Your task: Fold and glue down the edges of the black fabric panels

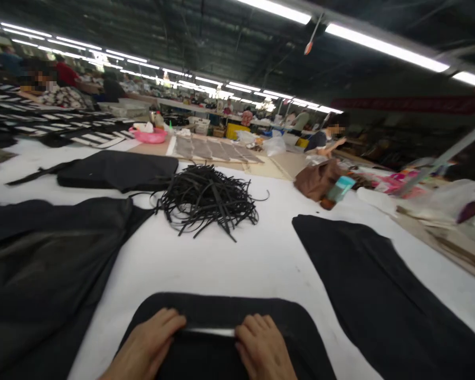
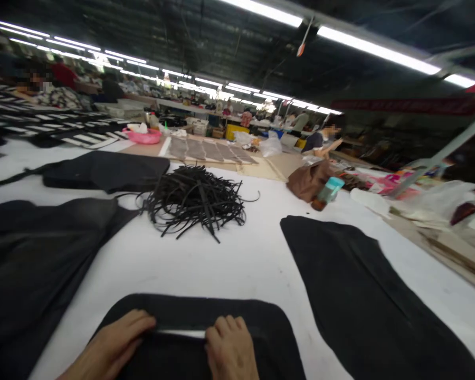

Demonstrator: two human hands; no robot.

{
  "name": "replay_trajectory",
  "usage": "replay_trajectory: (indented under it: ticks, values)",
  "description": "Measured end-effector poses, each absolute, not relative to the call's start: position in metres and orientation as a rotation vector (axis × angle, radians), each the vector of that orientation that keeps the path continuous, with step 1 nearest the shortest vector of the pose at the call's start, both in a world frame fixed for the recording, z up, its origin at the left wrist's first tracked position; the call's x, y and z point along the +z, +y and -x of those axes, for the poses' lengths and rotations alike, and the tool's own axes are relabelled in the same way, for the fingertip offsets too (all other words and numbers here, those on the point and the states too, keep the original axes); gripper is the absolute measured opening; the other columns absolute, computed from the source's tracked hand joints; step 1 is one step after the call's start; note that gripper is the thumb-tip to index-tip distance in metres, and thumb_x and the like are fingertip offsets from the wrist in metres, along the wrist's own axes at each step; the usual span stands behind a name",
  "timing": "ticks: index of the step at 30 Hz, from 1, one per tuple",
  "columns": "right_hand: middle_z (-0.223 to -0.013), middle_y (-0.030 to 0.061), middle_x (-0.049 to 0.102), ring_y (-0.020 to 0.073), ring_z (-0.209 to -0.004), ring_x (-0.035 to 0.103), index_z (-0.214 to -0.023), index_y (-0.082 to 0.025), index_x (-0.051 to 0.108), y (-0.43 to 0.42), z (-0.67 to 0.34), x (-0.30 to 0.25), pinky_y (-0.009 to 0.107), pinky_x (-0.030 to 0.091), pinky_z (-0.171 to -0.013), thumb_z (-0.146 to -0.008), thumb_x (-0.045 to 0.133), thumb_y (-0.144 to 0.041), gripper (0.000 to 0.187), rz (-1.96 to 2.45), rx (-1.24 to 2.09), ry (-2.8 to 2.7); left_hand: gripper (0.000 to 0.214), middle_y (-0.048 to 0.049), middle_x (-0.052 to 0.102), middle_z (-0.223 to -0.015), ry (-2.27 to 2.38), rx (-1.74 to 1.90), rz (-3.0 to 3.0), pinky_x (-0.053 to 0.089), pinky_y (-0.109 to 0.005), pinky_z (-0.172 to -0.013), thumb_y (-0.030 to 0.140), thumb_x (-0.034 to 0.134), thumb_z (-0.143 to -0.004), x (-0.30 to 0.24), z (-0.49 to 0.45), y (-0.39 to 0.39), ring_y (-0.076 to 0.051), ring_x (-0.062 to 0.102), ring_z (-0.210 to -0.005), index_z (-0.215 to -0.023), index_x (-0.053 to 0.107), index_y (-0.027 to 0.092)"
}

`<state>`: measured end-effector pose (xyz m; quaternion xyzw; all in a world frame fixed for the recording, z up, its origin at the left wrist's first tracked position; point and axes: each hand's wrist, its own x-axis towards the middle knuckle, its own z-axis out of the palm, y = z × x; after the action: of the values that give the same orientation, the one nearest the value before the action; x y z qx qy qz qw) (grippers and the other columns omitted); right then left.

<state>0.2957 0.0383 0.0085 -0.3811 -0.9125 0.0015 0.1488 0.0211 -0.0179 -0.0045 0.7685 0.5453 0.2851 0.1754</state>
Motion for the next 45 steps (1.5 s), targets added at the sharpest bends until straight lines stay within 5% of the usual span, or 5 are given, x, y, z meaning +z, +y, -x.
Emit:
replay_trajectory:
  ticks: [6,16,26,36,45]
  values:
    - [-0.081,0.0011,0.057,0.0184,-0.075,0.049,-0.085,-0.022,0.056,0.033,-0.265,0.029,0.033,0.031,-0.068,-0.084,0.048,-0.008,0.016,1.142,0.449,-2.622,0.037,-0.0014,0.060,-0.091,1.556,0.694,-1.888,0.043,-0.027,-0.077,0.001,0.041,-0.070,0.033,-0.030,-0.011,-0.015,0.054,-0.085,-0.097,0.057,0.021]
    - [-0.080,0.0017,0.055,0.0192,-0.075,0.049,-0.088,-0.022,0.057,0.032,-0.253,0.024,0.032,0.035,-0.067,-0.085,0.046,-0.007,0.018,1.152,0.459,-2.636,0.035,0.0015,0.045,-0.081,1.708,0.786,-1.525,0.038,-0.025,-0.061,0.003,0.041,-0.064,0.044,-0.033,-0.004,-0.013,0.045,-0.066,-0.090,0.056,0.021]
    - [-0.080,0.0023,0.056,0.0190,-0.074,0.048,-0.088,-0.021,0.058,0.031,-0.252,0.030,0.033,0.034,-0.066,-0.083,0.050,-0.007,0.017,1.150,0.247,-2.718,0.030,-0.0035,0.051,-0.099,1.688,0.469,-2.029,0.043,-0.033,-0.081,0.003,0.039,-0.075,0.042,-0.050,-0.004,-0.019,0.047,-0.092,-0.095,0.054,0.021]
    - [-0.081,0.0012,0.056,0.0179,-0.077,0.050,-0.089,-0.021,0.059,0.036,-0.275,0.033,0.031,0.036,-0.070,-0.084,0.048,-0.008,0.018,1.234,0.366,-2.648,0.044,-0.0070,0.049,-0.115,1.796,0.736,-2.107,0.039,-0.041,-0.093,-0.004,0.033,-0.074,0.045,-0.064,-0.007,-0.022,0.043,-0.108,-0.107,0.052,0.019]
    - [-0.081,0.0009,0.056,0.0168,-0.079,0.050,-0.089,-0.021,0.059,0.036,-0.277,0.033,0.030,0.039,-0.071,-0.084,0.049,-0.008,0.018,1.214,0.368,-2.620,0.020,-0.0028,0.056,-0.085,1.630,0.306,-2.337,0.041,-0.035,-0.074,0.010,0.040,-0.087,0.034,-0.105,0.006,-0.020,0.046,-0.081,-0.086,0.057,0.019]
